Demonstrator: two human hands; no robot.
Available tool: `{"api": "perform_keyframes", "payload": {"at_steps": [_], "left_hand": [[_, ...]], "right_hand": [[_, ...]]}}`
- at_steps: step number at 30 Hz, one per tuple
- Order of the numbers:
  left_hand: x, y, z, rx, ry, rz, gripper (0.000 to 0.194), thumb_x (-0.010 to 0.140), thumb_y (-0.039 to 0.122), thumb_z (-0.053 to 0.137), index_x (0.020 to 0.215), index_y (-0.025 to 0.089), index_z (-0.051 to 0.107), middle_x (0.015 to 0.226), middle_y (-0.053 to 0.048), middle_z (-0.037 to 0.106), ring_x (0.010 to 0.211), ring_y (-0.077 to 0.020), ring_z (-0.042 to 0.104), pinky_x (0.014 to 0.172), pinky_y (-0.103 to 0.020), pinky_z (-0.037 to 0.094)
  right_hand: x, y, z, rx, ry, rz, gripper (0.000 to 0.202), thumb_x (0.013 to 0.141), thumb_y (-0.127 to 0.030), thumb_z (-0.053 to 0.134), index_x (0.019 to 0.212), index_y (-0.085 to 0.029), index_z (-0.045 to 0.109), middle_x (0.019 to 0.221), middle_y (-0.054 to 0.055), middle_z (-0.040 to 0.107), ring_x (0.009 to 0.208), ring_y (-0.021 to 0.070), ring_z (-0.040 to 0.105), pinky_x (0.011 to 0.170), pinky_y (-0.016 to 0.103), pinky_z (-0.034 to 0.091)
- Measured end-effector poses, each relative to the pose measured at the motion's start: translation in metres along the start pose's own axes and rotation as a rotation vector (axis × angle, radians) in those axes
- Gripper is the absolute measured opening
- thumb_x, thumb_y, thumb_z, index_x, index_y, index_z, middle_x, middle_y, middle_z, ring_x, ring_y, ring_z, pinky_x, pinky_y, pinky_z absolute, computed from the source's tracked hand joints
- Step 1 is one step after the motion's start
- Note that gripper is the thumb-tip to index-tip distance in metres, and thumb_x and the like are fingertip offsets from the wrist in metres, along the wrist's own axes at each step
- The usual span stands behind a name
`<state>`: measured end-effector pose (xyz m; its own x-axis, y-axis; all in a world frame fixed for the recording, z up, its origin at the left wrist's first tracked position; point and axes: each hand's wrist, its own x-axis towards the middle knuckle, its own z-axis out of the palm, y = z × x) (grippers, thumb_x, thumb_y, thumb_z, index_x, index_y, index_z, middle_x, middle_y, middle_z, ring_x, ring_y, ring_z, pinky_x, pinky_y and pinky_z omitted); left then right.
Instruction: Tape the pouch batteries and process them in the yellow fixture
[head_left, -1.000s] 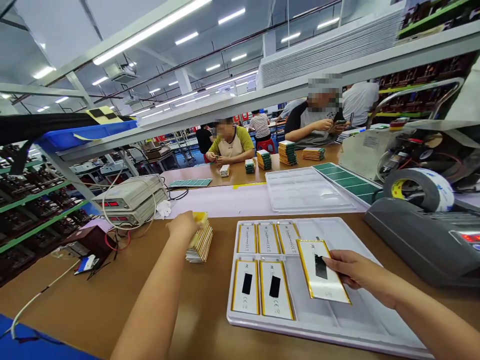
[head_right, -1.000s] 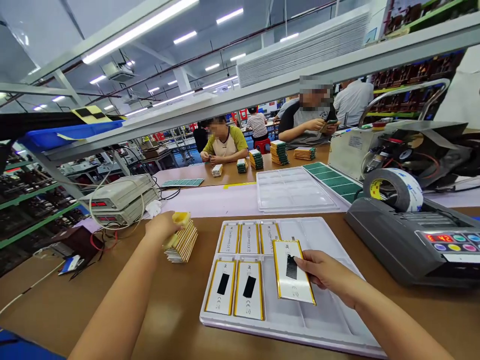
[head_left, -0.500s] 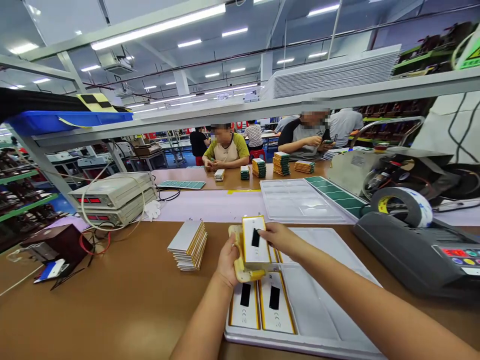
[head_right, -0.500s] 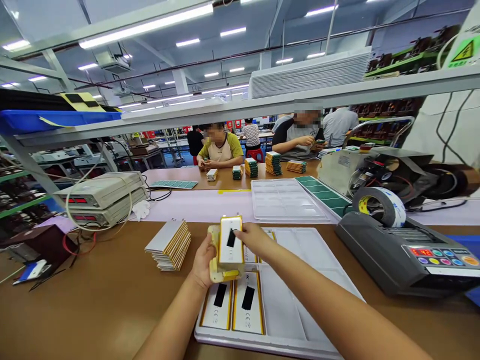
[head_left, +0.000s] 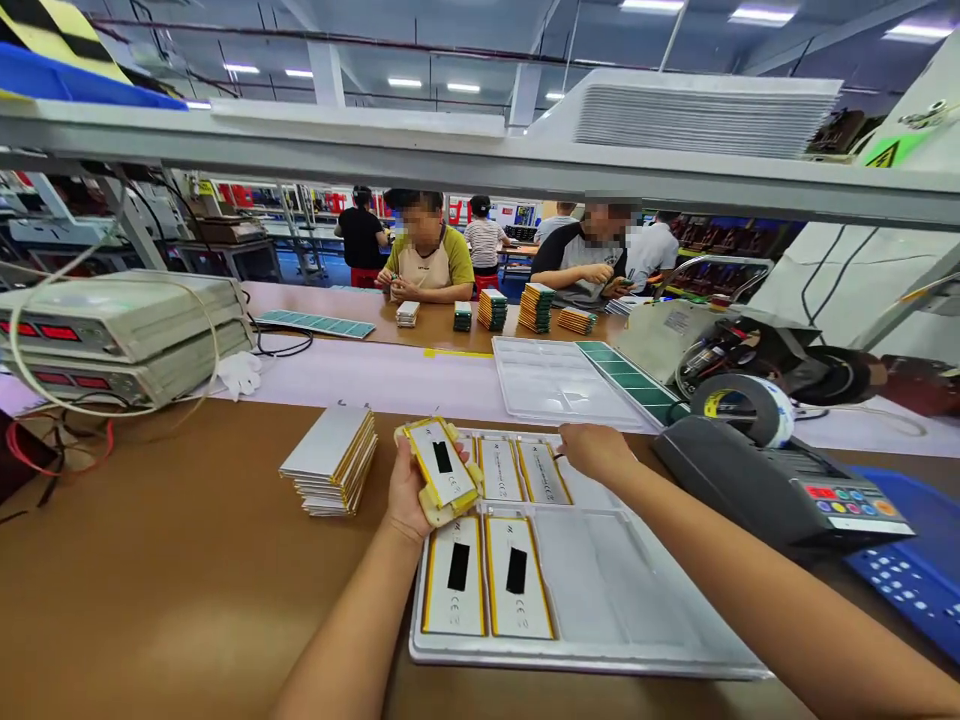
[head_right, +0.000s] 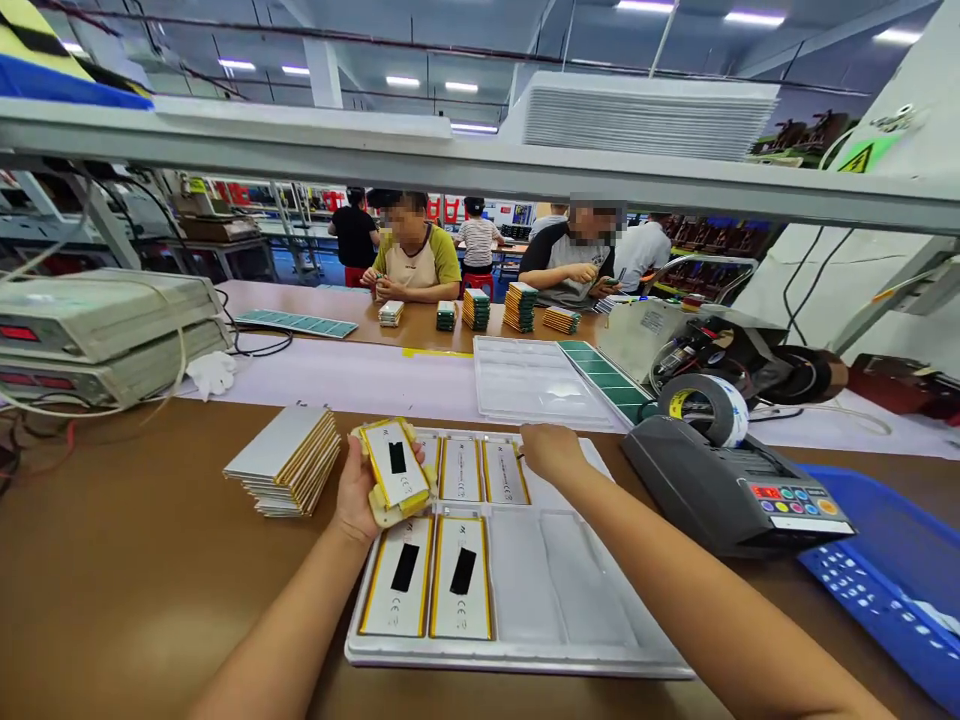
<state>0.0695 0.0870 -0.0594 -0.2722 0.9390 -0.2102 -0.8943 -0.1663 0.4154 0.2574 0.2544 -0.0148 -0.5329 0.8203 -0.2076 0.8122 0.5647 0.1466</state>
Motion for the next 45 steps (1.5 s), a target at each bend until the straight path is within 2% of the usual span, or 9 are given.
{"api": "perform_keyframes", "payload": {"at_steps": [7,12,18,23,29,34,39,42,45], "left_hand": [[0.002,-0.002,-0.002,-0.010,0.011,-0.025,0.060,0.068,0.063,0.047,0.104,0.016,0.055,0.090,-0.011,0.063,0.081,-0.0244,0.060,0.074,-0.044,0.048],[-0.001,-0.003,0.003,-0.021,-0.017,-0.040,0.057,0.069,0.061,0.047,0.100,0.015,0.056,0.088,-0.011,0.063,0.078,-0.0233,0.060,0.073,-0.043,0.048],[-0.006,-0.003,0.005,-0.003,-0.004,-0.051,0.057,0.071,0.062,0.044,0.099,0.013,0.057,0.086,-0.012,0.063,0.078,-0.0245,0.060,0.070,-0.044,0.048],[-0.006,-0.004,0.003,-0.015,-0.088,-0.076,0.062,0.069,0.065,0.042,0.099,0.013,0.057,0.086,-0.012,0.064,0.080,-0.0254,0.060,0.074,-0.043,0.047],[-0.010,-0.005,-0.002,-0.019,-0.153,-0.022,0.063,0.069,0.064,0.042,0.106,0.014,0.056,0.094,-0.012,0.063,0.089,-0.0259,0.058,0.079,-0.041,0.045],[-0.013,-0.001,-0.004,-0.030,-0.238,-0.038,0.071,0.064,0.071,0.042,0.104,0.014,0.054,0.092,-0.012,0.062,0.087,-0.0262,0.058,0.077,-0.043,0.045],[-0.010,-0.003,-0.003,0.042,-0.187,-0.023,0.051,0.067,0.049,0.056,0.105,0.014,0.053,0.096,-0.012,0.061,0.079,-0.0234,0.060,0.075,-0.042,0.046],[-0.006,-0.007,-0.002,0.105,-0.056,-0.025,0.036,0.065,0.022,0.055,0.100,0.011,0.054,0.087,-0.010,0.064,0.078,-0.0219,0.061,0.076,-0.039,0.047],[-0.006,-0.009,0.001,0.115,0.025,0.008,0.037,0.062,0.015,0.051,0.099,0.012,0.054,0.080,-0.007,0.065,0.077,-0.0218,0.061,0.076,-0.039,0.047]], "right_hand": [[0.003,0.008,0.022,0.205,0.037,-0.028,0.014,0.079,-0.022,0.047,0.084,-0.013,0.057,0.093,0.015,0.060,0.093,0.0271,0.053,0.074,0.035,0.037],[0.009,0.008,0.030,0.544,-0.102,-0.032,0.035,0.085,-0.039,0.037,0.072,-0.013,0.056,0.076,0.008,0.060,0.069,0.0152,0.055,0.061,0.025,0.040],[0.005,-0.006,0.004,0.798,-0.173,-0.062,0.013,0.078,-0.025,0.048,0.075,-0.013,0.052,0.064,0.002,0.055,0.051,0.0082,0.044,0.048,0.021,0.034],[-0.008,-0.056,-0.037,0.944,-0.097,-0.261,0.017,0.079,-0.028,0.046,0.076,-0.013,0.053,0.071,0.002,0.057,0.059,0.0091,0.047,0.052,0.020,0.034],[-0.031,-0.122,-0.040,0.810,-0.060,-0.407,0.014,0.077,-0.027,0.050,0.080,-0.016,0.056,0.078,0.002,0.062,0.067,0.0133,0.052,0.054,0.022,0.032],[-0.064,-0.081,-0.032,0.407,0.250,-0.241,0.030,0.084,-0.043,0.035,0.075,-0.020,0.052,0.080,0.003,0.062,0.070,0.0166,0.053,0.052,0.026,0.024],[-0.094,-0.029,0.000,0.204,-0.043,-0.164,0.022,0.083,-0.032,0.038,0.071,-0.020,0.053,0.075,0.004,0.063,0.067,0.0193,0.055,0.050,0.026,0.022],[-0.108,-0.027,0.017,0.167,-0.097,-0.188,0.023,0.083,-0.028,0.037,0.071,-0.020,0.055,0.079,0.006,0.064,0.069,0.0205,0.057,0.050,0.027,0.022],[-0.114,-0.035,0.026,0.157,-0.054,-0.231,0.024,0.083,-0.025,0.036,0.073,-0.018,0.056,0.079,0.008,0.064,0.070,0.0210,0.058,0.051,0.027,0.024]]}}
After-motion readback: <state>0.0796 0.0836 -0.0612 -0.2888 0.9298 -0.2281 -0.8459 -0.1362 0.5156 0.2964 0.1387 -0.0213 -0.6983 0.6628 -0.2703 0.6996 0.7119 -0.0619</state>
